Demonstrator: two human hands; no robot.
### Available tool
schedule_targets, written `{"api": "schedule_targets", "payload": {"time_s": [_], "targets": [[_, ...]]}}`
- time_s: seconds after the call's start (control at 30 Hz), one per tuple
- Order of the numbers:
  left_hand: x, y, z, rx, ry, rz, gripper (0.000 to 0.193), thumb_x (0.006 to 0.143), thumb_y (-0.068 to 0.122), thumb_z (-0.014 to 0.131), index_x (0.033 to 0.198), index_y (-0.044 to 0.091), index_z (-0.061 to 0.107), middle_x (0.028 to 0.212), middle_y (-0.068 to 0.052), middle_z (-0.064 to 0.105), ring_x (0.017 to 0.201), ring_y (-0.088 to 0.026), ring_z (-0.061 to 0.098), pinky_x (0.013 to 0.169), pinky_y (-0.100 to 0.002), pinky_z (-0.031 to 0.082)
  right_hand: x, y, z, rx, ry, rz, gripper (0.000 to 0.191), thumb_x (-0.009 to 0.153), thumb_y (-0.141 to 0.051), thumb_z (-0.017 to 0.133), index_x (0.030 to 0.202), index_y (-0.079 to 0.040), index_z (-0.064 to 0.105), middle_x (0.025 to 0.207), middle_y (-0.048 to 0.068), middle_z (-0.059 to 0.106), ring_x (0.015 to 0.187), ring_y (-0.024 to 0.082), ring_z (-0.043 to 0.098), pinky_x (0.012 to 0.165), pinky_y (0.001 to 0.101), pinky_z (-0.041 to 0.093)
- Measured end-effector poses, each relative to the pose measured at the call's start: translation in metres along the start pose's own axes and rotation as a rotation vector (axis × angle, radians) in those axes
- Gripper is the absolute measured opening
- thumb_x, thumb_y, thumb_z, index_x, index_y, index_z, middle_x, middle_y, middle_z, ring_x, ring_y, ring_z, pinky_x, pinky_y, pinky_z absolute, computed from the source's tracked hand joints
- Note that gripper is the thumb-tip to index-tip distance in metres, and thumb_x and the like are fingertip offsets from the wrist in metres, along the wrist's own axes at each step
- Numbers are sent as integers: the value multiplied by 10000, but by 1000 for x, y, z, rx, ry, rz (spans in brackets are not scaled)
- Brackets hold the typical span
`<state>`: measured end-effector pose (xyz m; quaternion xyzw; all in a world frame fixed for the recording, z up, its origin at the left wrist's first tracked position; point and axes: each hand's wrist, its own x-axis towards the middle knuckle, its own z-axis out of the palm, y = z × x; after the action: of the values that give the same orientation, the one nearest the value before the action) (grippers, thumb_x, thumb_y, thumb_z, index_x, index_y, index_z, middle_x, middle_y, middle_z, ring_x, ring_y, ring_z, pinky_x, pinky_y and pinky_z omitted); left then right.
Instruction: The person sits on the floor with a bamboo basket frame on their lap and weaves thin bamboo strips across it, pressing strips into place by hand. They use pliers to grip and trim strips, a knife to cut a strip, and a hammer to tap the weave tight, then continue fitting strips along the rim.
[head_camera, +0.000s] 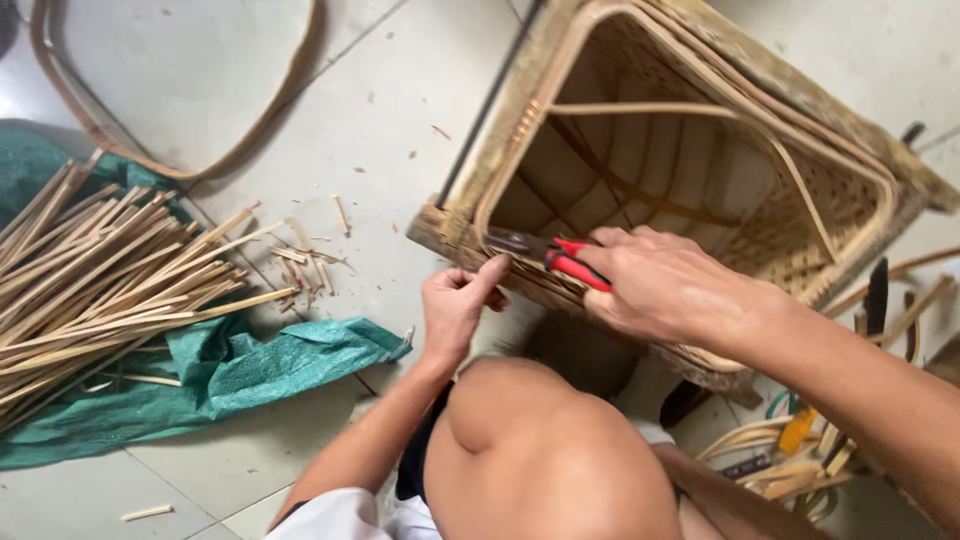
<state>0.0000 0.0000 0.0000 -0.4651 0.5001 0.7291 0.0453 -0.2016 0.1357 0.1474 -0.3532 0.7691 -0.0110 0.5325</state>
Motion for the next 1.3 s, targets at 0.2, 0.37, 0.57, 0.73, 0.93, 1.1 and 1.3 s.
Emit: {"api": "schedule_targets", "payload": {"time_s": [0.2, 0.37, 0.57, 0.73, 0.93, 1.1, 1.3], "targets": [[-7, 15, 8, 75, 41, 39, 399, 860, 301, 827, 649, -30, 757, 627, -104, 751, 531, -70, 633, 516, -219, 478, 7, -6, -9, -129, -92, 94, 508, 860, -319, 612, 1329, -124, 608, 1263, 202, 610, 1110, 417, 620, 975, 515, 509], [-5, 14, 2, 66, 20, 52, 392, 861, 278, 817, 634, -33, 748, 616, -86, 740, 533, -61, 638, 503, -213, 487, 11, -10, -12, -115, -108, 43, 488, 849, -308, 636, 1290, -101, 637, 1394, 276, 497, 1141, 449, 598, 991, 525, 494], [-5, 6, 2, 81, 31, 81, 377, 851, 274, 829, 625, -17, 746, 568, -24, 686, 521, -32, 580, 479, -208, 454, 17, -23, -27, -235, -152, 67, 519, 847, -352, 621, 1329, -161, 634, 1253, 197, 626, 1115, 396, 606, 972, 514, 493], [-1, 0, 3, 83, 67, 92, 439, 852, 264, 835, 565, -15, 657, 505, 34, 549, 498, -19, 457, 429, -230, 356, 17, -44, -42, -368, -241, 95, 442, 875, -382, 609, 1234, -131, 671, 1146, 184, 641, 1070, 368, 640, 970, 490, 511], [-2, -6, 1, 82, 62, 106, 420, 857, 264, 828, 586, -22, 683, 530, 19, 604, 511, -19, 499, 440, -230, 391, 15, -55, -38, -403, -267, 166, 441, 885, -386, 613, 1229, -115, 660, 1153, 185, 640, 1056, 371, 656, 950, 485, 536], [3, 19, -4, 260, 20, 93, 381, 856, 289, 812, 626, -11, 759, 530, -49, 690, 480, -38, 575, 450, -234, 447, -8, -34, -14, -310, 51, 26, 493, 844, -353, 649, 1265, -96, 647, 1287, 214, 597, 1041, 391, 630, 865, 518, 540], [-25, 95, -21, 374, -254, 126, 339, 890, 231, 818, 657, -6, 753, 585, -93, 660, 541, -102, 518, 490, -303, 416, -69, 41, 16, 528, -68, 555, 582, 979, -215, 585, 1554, -212, 499, 1134, 133, 661, 922, 290, 659, 822, 448, 573]]}}
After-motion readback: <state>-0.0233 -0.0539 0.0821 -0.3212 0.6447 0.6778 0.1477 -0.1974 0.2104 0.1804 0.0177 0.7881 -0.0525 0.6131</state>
